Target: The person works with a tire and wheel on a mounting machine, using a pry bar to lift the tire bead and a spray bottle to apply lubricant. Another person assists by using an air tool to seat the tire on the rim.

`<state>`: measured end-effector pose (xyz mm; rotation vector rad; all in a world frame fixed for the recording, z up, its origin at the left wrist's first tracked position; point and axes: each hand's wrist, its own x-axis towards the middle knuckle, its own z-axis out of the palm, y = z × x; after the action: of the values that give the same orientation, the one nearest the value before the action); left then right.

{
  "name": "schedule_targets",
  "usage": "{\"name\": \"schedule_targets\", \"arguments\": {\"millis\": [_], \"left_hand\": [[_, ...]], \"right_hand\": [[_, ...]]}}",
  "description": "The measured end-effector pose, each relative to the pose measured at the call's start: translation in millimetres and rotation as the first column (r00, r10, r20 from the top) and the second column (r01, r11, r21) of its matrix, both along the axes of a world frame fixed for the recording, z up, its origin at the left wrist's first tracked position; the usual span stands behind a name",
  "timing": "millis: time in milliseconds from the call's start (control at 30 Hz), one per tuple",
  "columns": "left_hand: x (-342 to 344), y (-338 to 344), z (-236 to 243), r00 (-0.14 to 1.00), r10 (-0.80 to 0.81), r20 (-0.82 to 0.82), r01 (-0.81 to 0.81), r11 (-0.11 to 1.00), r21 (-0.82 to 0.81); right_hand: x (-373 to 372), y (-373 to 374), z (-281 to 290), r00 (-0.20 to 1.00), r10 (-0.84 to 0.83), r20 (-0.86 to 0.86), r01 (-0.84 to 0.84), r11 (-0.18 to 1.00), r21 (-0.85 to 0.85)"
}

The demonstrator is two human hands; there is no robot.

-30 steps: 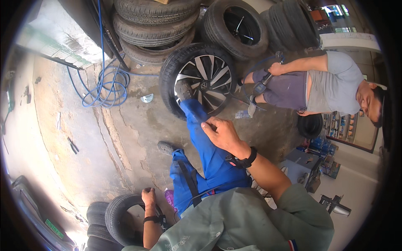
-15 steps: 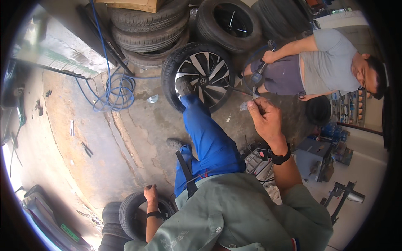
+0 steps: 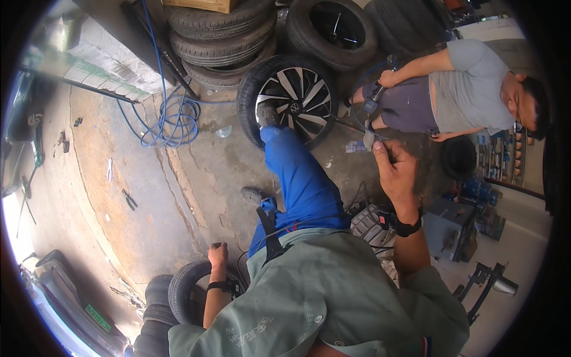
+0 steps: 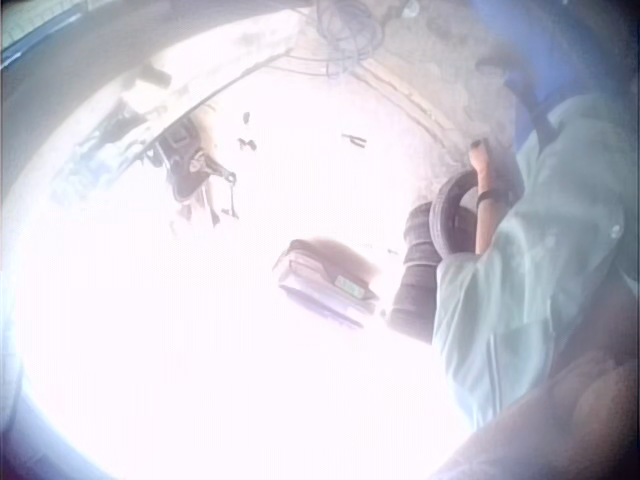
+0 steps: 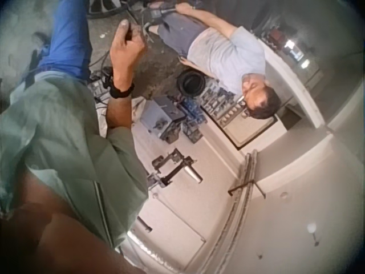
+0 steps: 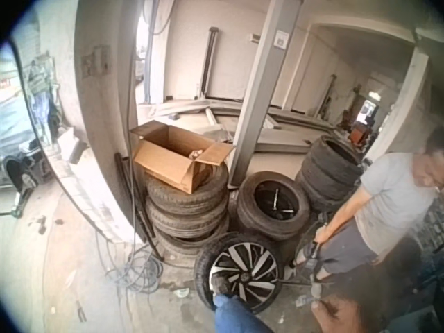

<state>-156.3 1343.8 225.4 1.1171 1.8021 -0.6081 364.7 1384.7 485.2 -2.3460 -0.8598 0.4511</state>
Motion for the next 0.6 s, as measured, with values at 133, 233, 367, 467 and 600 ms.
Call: {"name": "schedule_targets", "arguments": {"millis": [133,233,367,467,600], "left_hand": [[-3,13,-11,0.997,-0.035,-0.067,0.032,0.999,-0.039],[33,34,-15,0.998,-0.058,-0.034,0.056,0.997,-0.060],[68,66,-18,0.999,-0.011,-0.037,0.012,0.999,0.037],[84,92,-21,1.000,-0.023,-0.015,0.024,0.999,0.030],[100,110,-39,0.999,-0.039,-0.001,0.039,0.998,0.053]], "right_hand": [[-7,44,-56,0.959,0.169,-0.229,-0.206,0.967,-0.147],[5,64,-142,0.922,0.274,-0.275,-0.352,0.888,-0.295],[-5,107,-232,0.893,0.292,-0.341,-0.410,0.841,-0.352],[-22,134,-259,0.839,0.423,-0.343,-0.540,0.726,-0.426],[-14,144,-287,0.891,0.390,-0.233,-0.443,0.858,-0.260]]}}
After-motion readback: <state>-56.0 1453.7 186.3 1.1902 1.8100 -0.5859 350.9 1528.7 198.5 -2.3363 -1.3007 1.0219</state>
